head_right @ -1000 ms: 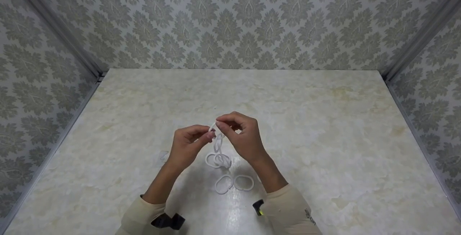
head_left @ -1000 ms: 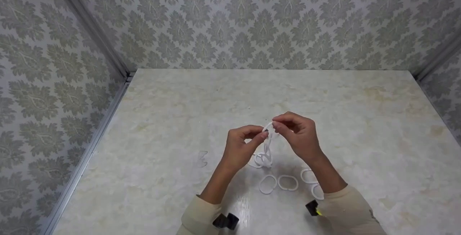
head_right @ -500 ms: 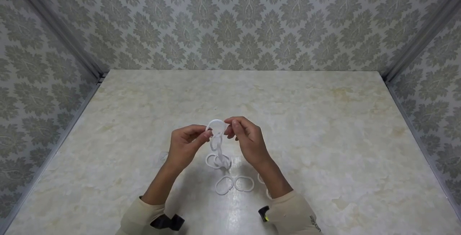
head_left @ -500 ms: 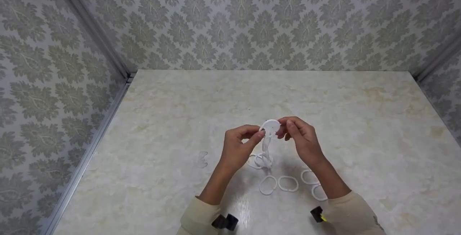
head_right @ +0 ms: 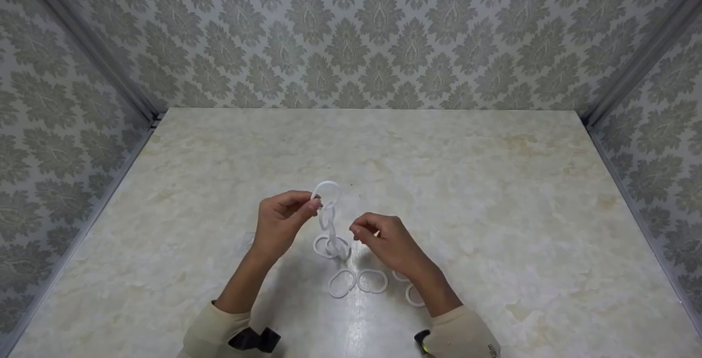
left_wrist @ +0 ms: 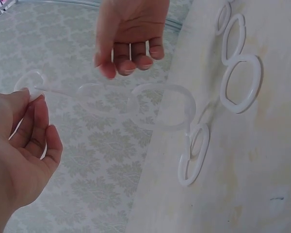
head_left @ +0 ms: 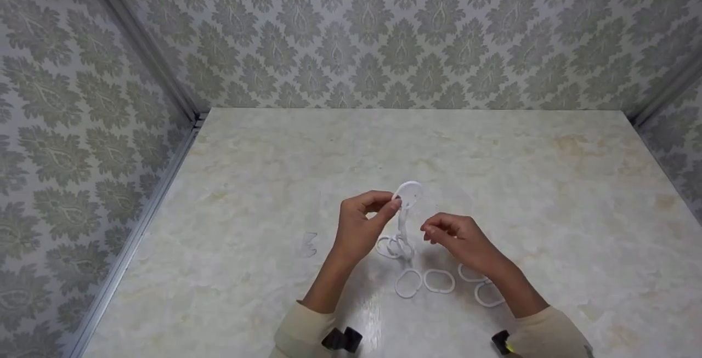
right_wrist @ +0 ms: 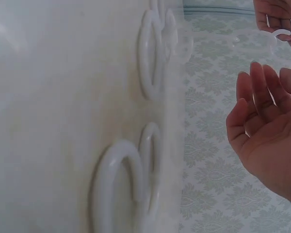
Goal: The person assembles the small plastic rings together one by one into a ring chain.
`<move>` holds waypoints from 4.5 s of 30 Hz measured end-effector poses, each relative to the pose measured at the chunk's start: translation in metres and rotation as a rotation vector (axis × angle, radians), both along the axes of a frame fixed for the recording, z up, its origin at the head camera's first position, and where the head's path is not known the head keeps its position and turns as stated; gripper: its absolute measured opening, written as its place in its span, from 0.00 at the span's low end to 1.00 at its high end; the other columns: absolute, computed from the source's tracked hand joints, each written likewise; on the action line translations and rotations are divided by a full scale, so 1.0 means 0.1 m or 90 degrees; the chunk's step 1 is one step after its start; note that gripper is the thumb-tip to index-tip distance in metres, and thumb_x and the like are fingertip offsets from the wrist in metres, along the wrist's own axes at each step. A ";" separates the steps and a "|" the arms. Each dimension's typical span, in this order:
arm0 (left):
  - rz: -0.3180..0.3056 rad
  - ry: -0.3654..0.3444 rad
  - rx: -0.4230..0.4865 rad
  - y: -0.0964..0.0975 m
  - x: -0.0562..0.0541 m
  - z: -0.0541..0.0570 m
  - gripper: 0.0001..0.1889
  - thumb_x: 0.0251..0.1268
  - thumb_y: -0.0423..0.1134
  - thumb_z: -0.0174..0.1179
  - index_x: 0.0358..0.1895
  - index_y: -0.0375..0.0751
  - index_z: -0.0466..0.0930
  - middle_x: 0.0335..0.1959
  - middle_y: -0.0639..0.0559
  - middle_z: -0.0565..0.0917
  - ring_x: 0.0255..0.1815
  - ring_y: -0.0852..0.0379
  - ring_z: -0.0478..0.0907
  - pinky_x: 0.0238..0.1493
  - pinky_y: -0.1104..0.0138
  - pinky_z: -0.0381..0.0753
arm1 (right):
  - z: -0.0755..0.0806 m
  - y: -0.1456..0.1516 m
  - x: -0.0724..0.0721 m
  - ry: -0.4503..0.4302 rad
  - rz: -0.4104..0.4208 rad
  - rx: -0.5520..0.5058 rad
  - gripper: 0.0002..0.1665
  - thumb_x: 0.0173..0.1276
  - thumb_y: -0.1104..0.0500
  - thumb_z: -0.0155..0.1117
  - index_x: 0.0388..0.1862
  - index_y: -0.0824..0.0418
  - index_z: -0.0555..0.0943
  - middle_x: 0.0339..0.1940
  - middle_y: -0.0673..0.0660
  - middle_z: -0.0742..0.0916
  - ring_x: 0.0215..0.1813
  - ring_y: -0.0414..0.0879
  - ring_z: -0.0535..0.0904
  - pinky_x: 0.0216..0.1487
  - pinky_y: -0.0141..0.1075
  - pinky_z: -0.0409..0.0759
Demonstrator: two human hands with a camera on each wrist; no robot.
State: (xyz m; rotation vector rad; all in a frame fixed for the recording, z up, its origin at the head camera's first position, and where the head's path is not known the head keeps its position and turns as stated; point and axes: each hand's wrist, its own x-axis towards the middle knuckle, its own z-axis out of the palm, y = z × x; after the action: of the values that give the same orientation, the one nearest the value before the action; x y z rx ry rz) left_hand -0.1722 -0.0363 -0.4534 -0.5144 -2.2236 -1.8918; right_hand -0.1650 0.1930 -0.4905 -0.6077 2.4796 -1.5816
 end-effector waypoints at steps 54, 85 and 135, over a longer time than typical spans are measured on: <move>-0.002 -0.035 0.022 -0.01 0.02 0.02 0.08 0.68 0.35 0.66 0.44 0.35 0.89 0.40 0.40 0.91 0.39 0.59 0.86 0.46 0.71 0.83 | -0.16 0.17 0.12 -0.033 0.117 0.215 0.06 0.71 0.61 0.66 0.40 0.58 0.89 0.27 0.51 0.88 0.26 0.29 0.72 0.30 0.26 0.73; -0.007 -0.044 0.025 -0.02 0.02 0.00 0.09 0.68 0.35 0.66 0.46 0.35 0.89 0.41 0.40 0.91 0.39 0.58 0.86 0.47 0.71 0.84 | -0.14 0.18 0.14 0.004 0.054 0.165 0.08 0.71 0.62 0.67 0.44 0.64 0.89 0.35 0.57 0.91 0.31 0.30 0.78 0.33 0.27 0.79; -0.003 -0.029 0.037 0.00 0.03 0.00 0.07 0.66 0.32 0.66 0.42 0.34 0.89 0.37 0.39 0.91 0.35 0.59 0.86 0.44 0.71 0.84 | 0.12 0.13 0.10 0.053 -0.019 0.001 0.12 0.71 0.64 0.66 0.49 0.72 0.85 0.31 0.69 0.87 0.28 0.36 0.83 0.31 0.30 0.83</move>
State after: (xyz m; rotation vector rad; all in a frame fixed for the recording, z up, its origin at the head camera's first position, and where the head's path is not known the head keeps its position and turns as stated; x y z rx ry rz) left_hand -0.1688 -0.0366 -0.4531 -0.4722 -2.1899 -1.9826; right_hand -0.1546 0.2063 -0.4781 -0.6522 2.5597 -1.5966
